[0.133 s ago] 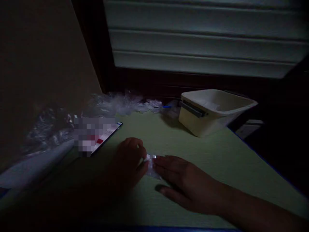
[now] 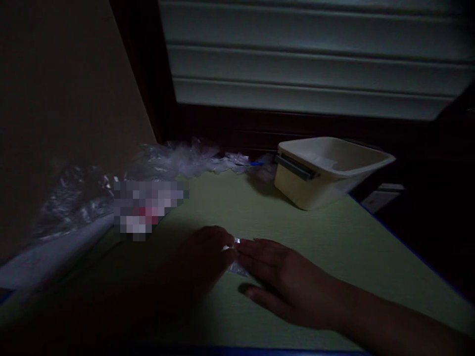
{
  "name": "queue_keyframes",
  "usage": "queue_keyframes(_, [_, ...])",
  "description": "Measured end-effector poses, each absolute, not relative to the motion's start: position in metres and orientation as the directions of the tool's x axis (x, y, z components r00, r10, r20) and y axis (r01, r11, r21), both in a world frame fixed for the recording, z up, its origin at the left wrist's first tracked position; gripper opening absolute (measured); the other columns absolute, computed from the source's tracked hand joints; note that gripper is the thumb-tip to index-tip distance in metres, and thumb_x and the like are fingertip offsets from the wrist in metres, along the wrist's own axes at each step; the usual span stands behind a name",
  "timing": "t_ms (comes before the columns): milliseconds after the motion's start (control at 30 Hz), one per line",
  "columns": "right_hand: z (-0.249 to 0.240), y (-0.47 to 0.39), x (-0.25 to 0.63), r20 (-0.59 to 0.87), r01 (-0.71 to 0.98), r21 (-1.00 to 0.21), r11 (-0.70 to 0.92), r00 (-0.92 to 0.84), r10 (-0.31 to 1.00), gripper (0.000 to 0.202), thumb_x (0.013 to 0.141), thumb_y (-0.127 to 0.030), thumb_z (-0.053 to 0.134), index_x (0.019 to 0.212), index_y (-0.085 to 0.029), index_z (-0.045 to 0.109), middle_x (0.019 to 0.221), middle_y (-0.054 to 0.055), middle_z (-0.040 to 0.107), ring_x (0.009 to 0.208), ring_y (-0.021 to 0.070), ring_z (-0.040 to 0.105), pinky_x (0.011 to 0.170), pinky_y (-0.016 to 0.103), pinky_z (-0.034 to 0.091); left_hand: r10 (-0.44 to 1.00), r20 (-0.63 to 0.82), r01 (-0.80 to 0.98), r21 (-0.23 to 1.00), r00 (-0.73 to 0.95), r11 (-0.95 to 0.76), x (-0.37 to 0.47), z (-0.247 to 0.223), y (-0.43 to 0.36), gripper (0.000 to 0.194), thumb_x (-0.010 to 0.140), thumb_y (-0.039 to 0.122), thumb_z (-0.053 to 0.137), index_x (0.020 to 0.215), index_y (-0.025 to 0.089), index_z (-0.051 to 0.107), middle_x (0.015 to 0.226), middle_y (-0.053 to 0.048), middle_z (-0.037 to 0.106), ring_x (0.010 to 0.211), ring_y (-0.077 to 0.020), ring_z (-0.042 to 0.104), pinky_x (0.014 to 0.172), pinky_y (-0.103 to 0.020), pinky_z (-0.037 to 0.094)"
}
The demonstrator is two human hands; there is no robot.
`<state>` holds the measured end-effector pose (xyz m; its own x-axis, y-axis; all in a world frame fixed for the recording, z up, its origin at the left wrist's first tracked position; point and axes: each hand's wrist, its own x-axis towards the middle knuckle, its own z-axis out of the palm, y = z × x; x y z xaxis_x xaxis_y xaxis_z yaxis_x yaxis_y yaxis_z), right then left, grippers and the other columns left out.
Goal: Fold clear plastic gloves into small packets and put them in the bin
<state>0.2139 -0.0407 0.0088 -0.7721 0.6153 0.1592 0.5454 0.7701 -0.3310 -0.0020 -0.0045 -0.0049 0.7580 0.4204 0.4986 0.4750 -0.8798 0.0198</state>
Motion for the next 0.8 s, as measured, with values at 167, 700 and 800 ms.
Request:
queue_keyframes(167, [0.006, -0.040, 0.215, 0.195, 0.543, -0.329, 0.772, -0.761, 0.619, 0.047, 0.094, -0.029, 0.046, 0.135, -0.006, 0.046, 0.138, 0.019, 0.049, 0.128, 0.0253, 0.045, 0.108, 0.041, 0.036, 0.368, 0.379, 0.397, 0.001, 0.849, -0.918, -0.001, -0.001, -0.009, 0.033, 0.094, 0.006, 0.028, 0.082, 0.013, 0.058, 0.079, -0.004, 0.059, 0.069, -0.0169, 0.051, 0.069, -0.029, 0.042])
queue_keyframes(700, [0.000, -0.037, 0.214, 0.339, 0.523, -0.400, 0.753, -0.678, 0.652, 0.031, 0.091, -0.017, 0.047, 0.120, -0.011, 0.056, 0.122, 0.015, 0.063, 0.113, 0.0221, 0.059, 0.097, 0.036, 0.047, 0.439, 0.261, 0.441, 0.052, 0.860, -0.896, 0.002, 0.006, -0.005, 0.017, 0.085, 0.004, 0.047, 0.075, 0.014, 0.056, 0.074, -0.002, 0.059, 0.065, -0.0167, 0.052, 0.062, -0.029, 0.039])
queue_keyframes(800, [-0.003, -0.036, 0.215, 0.376, 0.535, -0.398, 0.745, -0.645, 0.665, 0.022, 0.091, -0.015, 0.046, 0.108, -0.013, 0.060, 0.111, 0.014, 0.067, 0.103, 0.0221, 0.064, 0.089, 0.036, 0.051, 0.470, 0.230, 0.458, 0.106, 0.852, -0.883, 0.004, 0.009, -0.005, 0.013, 0.085, 0.005, 0.051, 0.078, 0.013, 0.058, 0.078, -0.003, 0.061, 0.069, -0.0166, 0.055, 0.067, -0.028, 0.042])
